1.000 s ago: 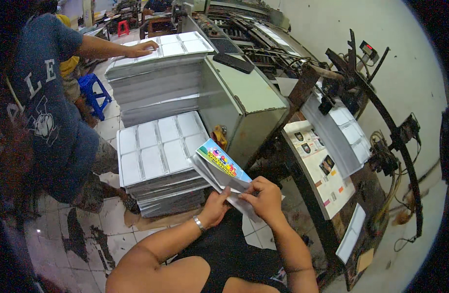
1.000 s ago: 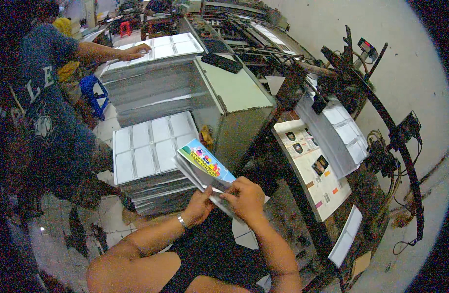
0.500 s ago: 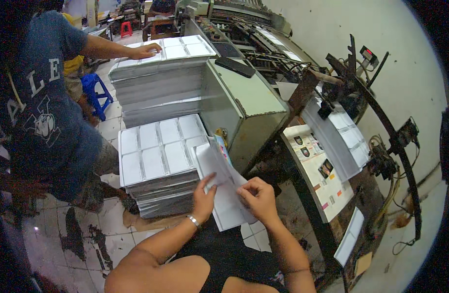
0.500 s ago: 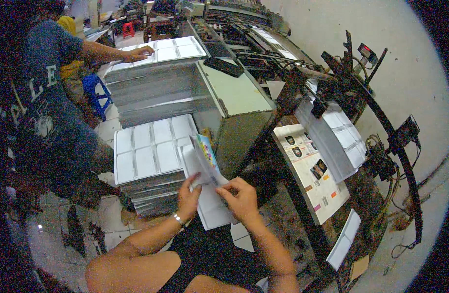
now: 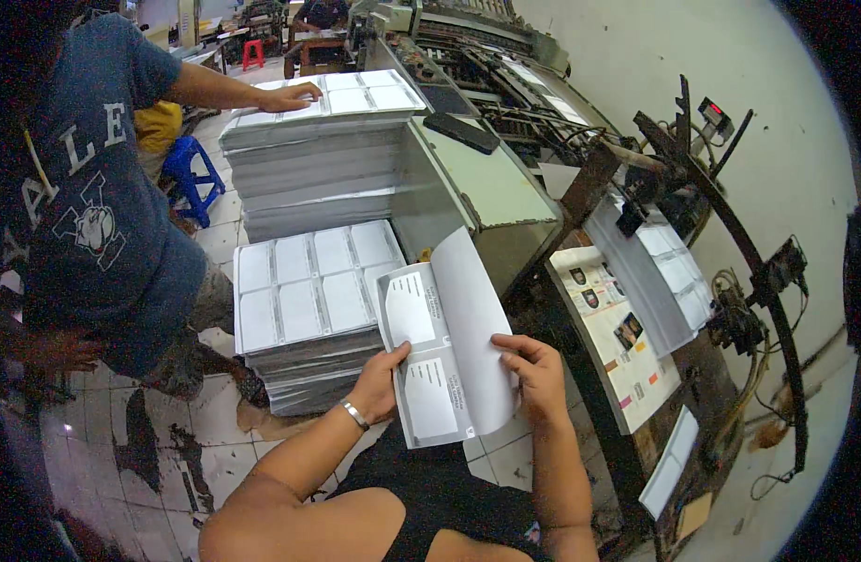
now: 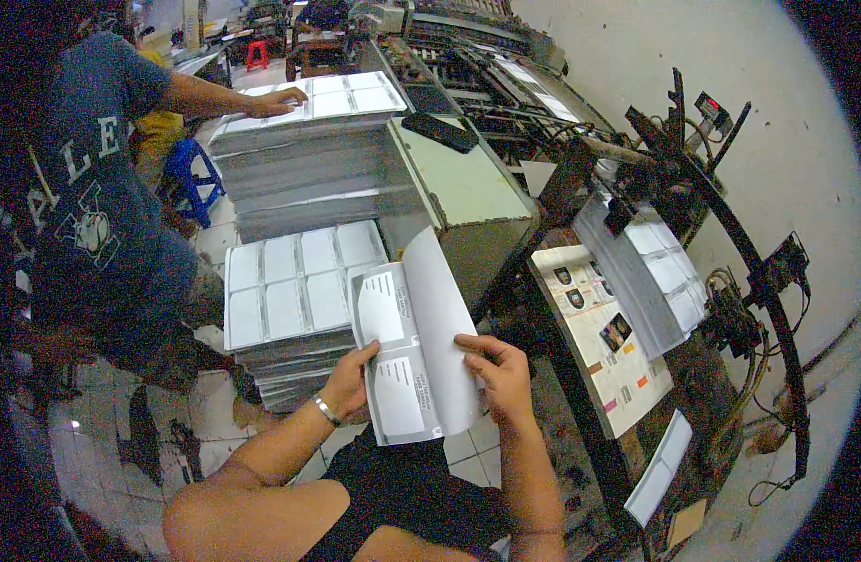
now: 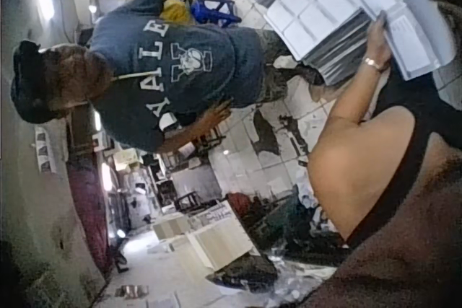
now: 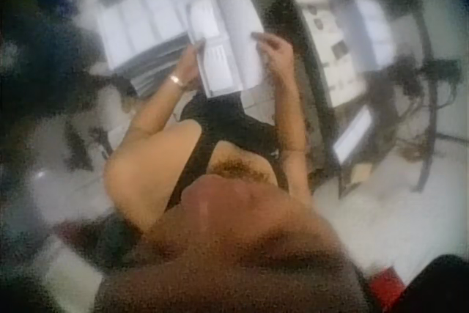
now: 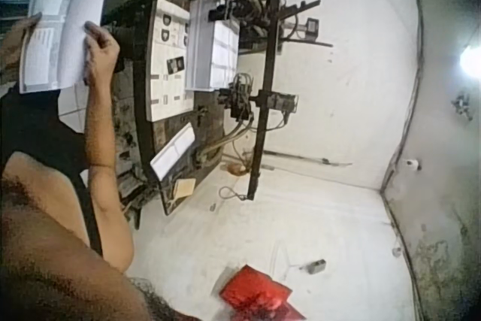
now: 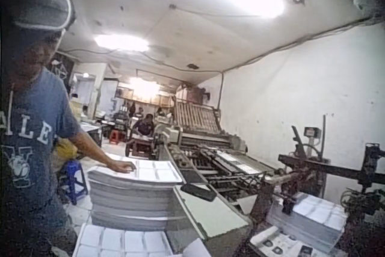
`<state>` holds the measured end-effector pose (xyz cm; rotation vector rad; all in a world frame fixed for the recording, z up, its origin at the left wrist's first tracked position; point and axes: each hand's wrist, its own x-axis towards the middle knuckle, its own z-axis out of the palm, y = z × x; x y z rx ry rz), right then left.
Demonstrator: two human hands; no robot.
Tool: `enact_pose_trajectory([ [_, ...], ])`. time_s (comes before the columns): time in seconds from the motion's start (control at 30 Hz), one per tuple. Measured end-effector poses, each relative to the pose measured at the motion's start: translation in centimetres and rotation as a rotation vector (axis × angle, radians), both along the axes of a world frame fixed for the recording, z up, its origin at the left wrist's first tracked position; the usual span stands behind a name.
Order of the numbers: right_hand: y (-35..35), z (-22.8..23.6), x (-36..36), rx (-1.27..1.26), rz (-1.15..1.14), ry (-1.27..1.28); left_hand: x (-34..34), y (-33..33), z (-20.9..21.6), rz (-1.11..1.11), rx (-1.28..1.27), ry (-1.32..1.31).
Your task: The person organizes printed paper sheets from a stacker, folds a booklet cover, and checks the alignment of pages while standing by a printing machine.
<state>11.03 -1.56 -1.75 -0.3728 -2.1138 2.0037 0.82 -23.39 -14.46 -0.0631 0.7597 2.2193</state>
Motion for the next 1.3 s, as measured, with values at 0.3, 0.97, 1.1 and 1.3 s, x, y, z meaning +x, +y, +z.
enact_pose_trajectory([
  [0.3,-5.4,3.6,1.1,1.106,0.01,0.185,0.5,0.9,-1.7,0.06,0.074,-0.06],
  [0.97,-6.1,6.9,-0.3,1.413,0.128,0.086,0.9,2.2,-2.4,0.328,-0.057,0.021],
  [1.1,-6.3,7.1,0.3,1.45,0.091,0.1,0.8,2.2,-2.0,0.359,-0.091,0.017],
  [1.3,-5.4,6.2,0.5,1.491,-0.016,0.111,1.0,2.5,-1.5,0.399,-0.098,0.059],
])
